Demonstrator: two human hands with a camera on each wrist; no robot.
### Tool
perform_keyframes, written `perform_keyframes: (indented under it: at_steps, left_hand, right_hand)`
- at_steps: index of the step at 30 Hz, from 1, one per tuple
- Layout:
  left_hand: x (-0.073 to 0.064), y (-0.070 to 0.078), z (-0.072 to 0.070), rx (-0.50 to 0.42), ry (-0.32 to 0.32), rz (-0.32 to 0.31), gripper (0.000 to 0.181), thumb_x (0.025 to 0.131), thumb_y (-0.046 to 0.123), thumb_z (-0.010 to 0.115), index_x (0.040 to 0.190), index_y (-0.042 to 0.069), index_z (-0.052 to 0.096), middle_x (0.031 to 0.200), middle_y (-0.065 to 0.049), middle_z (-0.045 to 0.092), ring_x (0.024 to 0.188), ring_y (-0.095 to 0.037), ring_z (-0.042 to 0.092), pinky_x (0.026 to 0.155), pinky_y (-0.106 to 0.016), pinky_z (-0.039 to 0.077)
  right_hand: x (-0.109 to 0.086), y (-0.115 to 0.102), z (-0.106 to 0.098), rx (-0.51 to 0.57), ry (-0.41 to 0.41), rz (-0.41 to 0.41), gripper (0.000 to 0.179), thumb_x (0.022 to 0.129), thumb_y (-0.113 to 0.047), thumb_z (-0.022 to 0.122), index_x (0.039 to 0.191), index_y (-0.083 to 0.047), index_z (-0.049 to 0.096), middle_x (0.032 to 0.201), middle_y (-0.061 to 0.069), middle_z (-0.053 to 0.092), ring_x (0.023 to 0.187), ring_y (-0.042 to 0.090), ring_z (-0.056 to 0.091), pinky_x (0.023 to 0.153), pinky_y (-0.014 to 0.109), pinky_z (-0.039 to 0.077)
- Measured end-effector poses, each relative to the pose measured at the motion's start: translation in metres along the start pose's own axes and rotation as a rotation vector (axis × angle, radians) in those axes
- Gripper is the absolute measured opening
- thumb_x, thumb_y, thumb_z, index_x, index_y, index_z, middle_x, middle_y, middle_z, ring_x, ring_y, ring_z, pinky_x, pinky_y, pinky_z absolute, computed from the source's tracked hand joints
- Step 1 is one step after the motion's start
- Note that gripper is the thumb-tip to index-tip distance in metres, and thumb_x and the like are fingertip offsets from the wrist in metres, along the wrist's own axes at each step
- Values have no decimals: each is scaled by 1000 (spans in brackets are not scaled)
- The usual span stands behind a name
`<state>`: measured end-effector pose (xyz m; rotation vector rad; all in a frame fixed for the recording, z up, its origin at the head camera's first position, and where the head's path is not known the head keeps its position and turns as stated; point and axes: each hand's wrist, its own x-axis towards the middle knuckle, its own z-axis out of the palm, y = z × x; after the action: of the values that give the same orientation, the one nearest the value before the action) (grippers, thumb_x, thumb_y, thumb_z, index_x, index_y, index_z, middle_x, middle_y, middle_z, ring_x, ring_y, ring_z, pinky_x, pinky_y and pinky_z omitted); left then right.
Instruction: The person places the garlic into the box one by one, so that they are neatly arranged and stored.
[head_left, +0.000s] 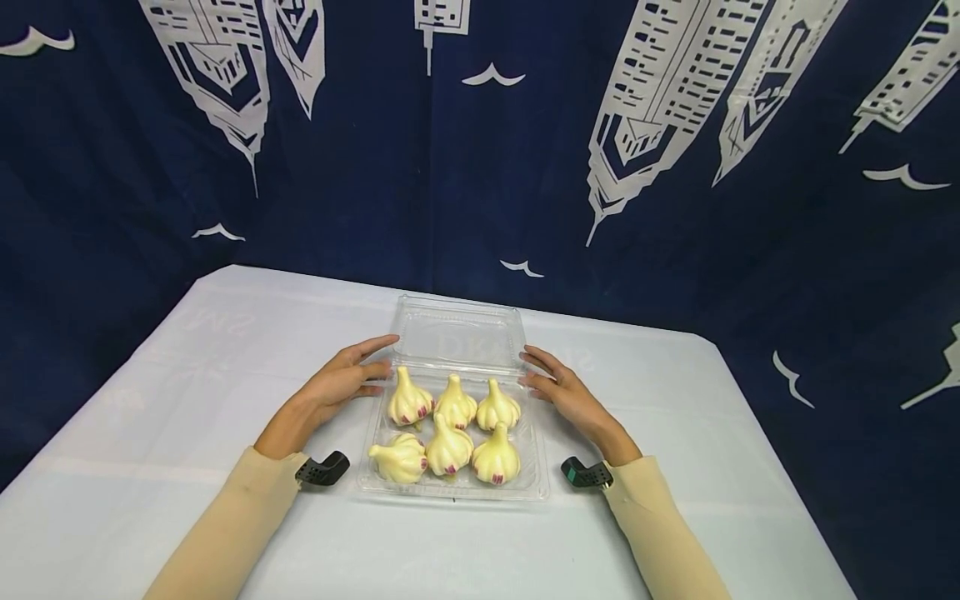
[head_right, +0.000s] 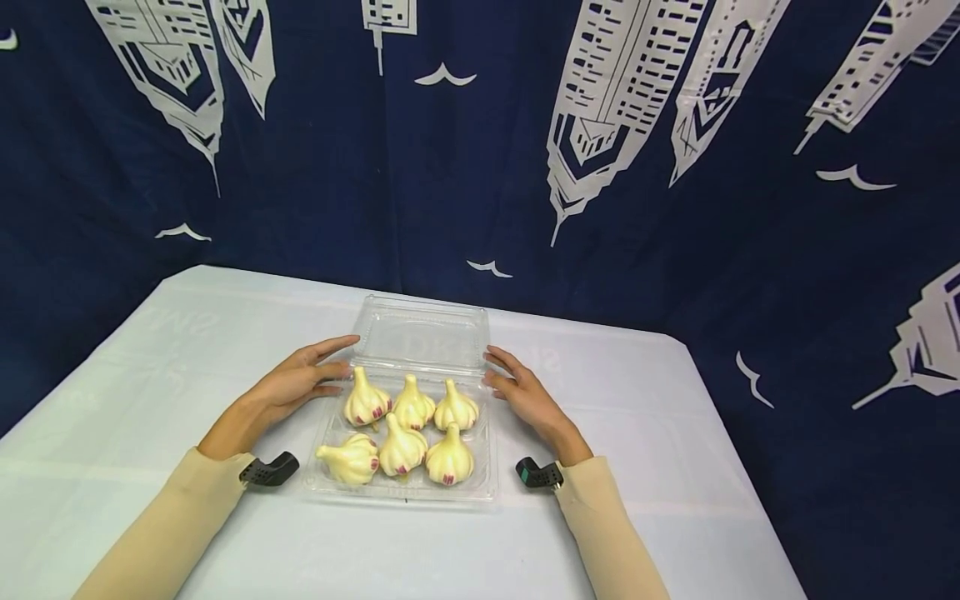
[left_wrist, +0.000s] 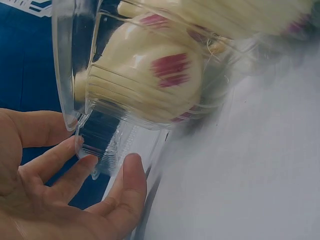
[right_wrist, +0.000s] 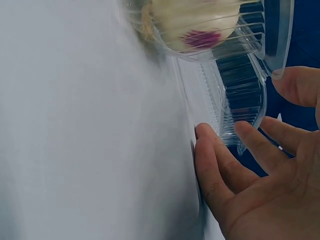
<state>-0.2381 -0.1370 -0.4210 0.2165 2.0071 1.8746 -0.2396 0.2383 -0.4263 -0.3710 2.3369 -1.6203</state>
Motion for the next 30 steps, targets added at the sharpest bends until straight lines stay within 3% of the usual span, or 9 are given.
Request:
perform_keyframes:
  at_steps: [8,13,17,25,30]
  left_hand:
    - [-2,2,1,11,13,21,59,102,8,54,157,13,32,139,-18,42,107,-18,54,90,-33,51]
    - [-5,7,0,32,17,66,60,102,10,54,158,14,31,157,-15,32,117,-25,53,96,-38,50]
    - [-7,12,-1,44,33,110,63,103,11,54,159,14,25,166,-6,22,128,-33,48,104,-48,45]
    - [-14,21,-2,76,40,160,65,104,12,52,160,13,19,165,-10,26,140,-42,39,110,-58,39]
    - [-20,28,-3,131,45,178,61,105,15,51,160,16,24,163,-10,30,141,-43,38,107,-58,39]
  right_hand:
    - [-3,0,1,-8,19,-25,62,105,-21,52,159,-12,24,164,10,27,138,37,45,110,51,44]
    - [-5,-5,0,15,53,-53,60,104,-16,51,158,-11,25,164,8,28,136,37,47,105,44,49]
    - [-7,-8,-1,26,77,-89,59,104,-11,48,158,-11,25,163,9,31,132,37,51,101,39,51]
    - [-14,-19,-3,13,104,-142,57,107,-15,46,159,-12,23,162,11,34,137,39,47,108,52,44]
    - [-23,-30,-4,8,107,-168,57,108,-22,47,159,-11,24,160,13,37,138,40,44,107,50,45]
